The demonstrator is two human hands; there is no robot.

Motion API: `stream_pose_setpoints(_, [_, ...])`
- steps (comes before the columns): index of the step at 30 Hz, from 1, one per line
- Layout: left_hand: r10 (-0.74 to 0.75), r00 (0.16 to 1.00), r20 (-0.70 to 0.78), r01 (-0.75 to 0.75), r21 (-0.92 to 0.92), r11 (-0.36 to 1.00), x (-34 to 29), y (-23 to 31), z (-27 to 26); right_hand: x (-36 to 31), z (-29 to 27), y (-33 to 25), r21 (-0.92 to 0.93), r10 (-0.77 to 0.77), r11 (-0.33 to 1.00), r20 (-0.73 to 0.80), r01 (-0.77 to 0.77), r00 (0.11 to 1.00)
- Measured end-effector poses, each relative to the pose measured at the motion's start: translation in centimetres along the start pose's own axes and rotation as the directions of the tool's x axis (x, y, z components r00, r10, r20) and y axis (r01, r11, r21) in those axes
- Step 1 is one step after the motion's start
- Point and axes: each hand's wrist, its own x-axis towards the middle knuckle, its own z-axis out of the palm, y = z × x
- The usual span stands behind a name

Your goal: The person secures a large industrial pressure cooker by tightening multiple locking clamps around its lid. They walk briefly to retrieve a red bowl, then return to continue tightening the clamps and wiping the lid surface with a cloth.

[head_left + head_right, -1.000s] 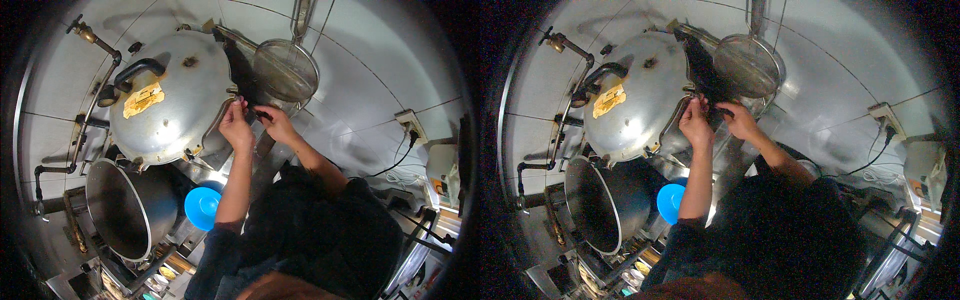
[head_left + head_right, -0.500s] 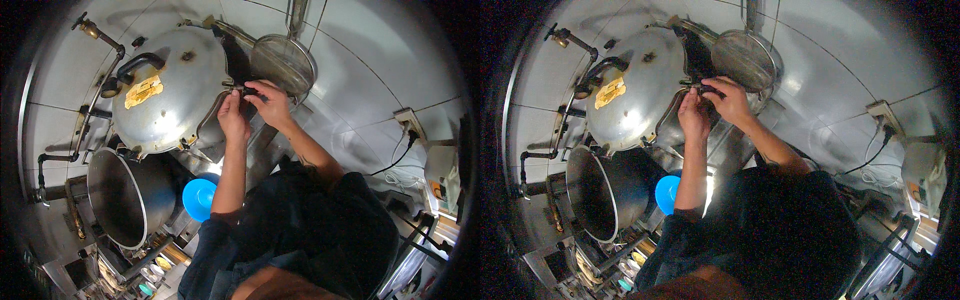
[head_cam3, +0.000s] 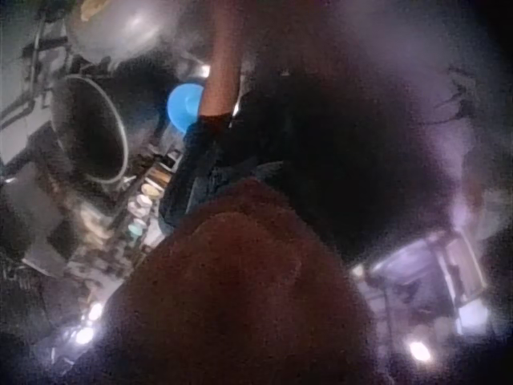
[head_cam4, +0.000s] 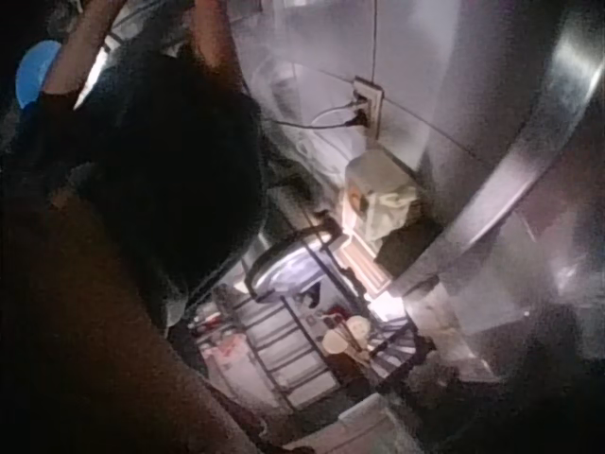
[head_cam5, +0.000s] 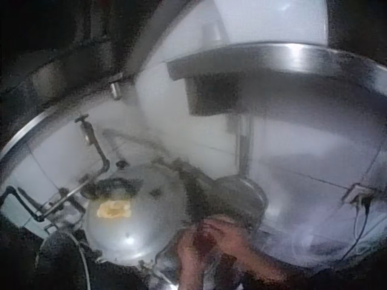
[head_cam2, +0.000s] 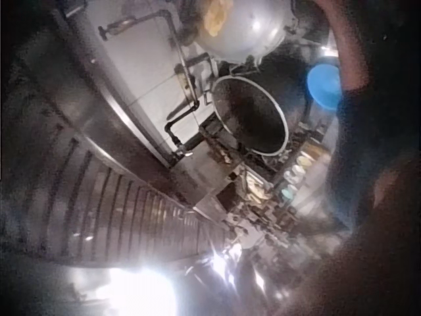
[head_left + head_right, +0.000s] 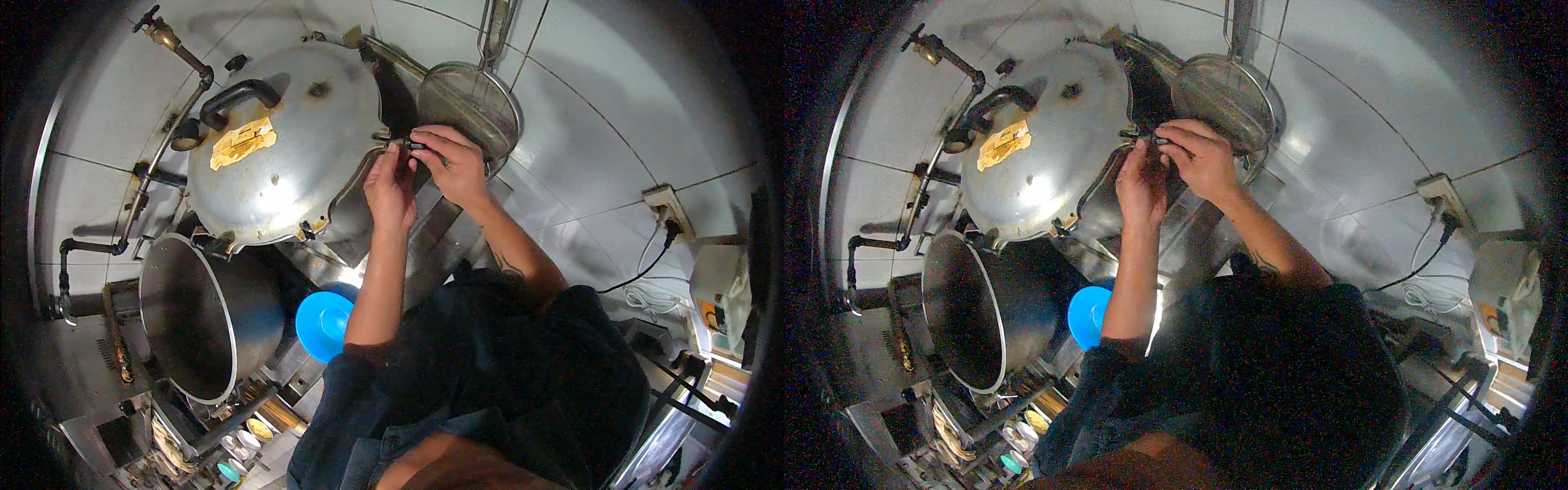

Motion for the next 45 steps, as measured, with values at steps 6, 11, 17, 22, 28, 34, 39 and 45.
stream_pose_setpoints(6, [-0.032, 0.999, 0.010, 0.032, 0.016, 0.999, 0.1, 0.2, -0.1, 0.6, -0.5, 0.1, -0.100, -0.152, 0.982, 0.066, 0.158, 0.986])
stream_pose_setpoints(11, [-0.049, 0.998, 0.028, 0.049, 0.001, 0.999, 0.2, 0.1, -0.7, 1.4, -0.7, 0.3, -0.110, -0.302, 0.942, 0.139, 0.318, 0.943])
stream_pose_setpoints(17, [-0.086, 0.995, 0.051, 0.088, -0.051, 0.995, 0.5, 0.2, -1.2, 1.8, -0.7, -0.2, -0.213, -0.283, 0.918, 0.237, 0.334, 0.930])
stream_pose_setpoints(22, [-0.092, 0.988, 0.120, 0.098, -0.043, 0.994, 1.0, 0.1, -2.1, 2.4, -0.1, -0.4, 0.328, 0.600, 0.649, 0.334, -0.687, 0.727])
stream_pose_setpoints(28, [-0.069, 0.996, 0.064, 0.069, -0.005, 0.998, 0.8, -0.4, -3.4, 0.7, 0.1, -0.4, 0.380, 0.513, 0.628, 0.455, -0.680, 0.728])
stream_pose_setpoints(34, [-0.083, 0.995, 0.063, 0.088, -0.087, 0.992, 0.5, 0.0, -2.8, 0.7, 0.9, -0.8, 0.015, 0.586, 0.770, 0.379, -0.638, 0.716])
stream_pose_setpoints(39, [-0.097, 0.988, 0.122, 0.109, -0.103, 0.989, 0.7, 0.2, -3.2, 1.2, -0.2, 1.9, 0.413, 0.550, 0.149, 0.720, -0.898, 0.423])
stream_pose_setpoints(45, [-0.094, 0.992, 0.090, 0.101, -0.077, 0.992, 0.4, 0.4, -2.7, 1.3, 0.5, -2.0, -0.226, 0.015, 0.973, 0.258, 0.046, 0.966])
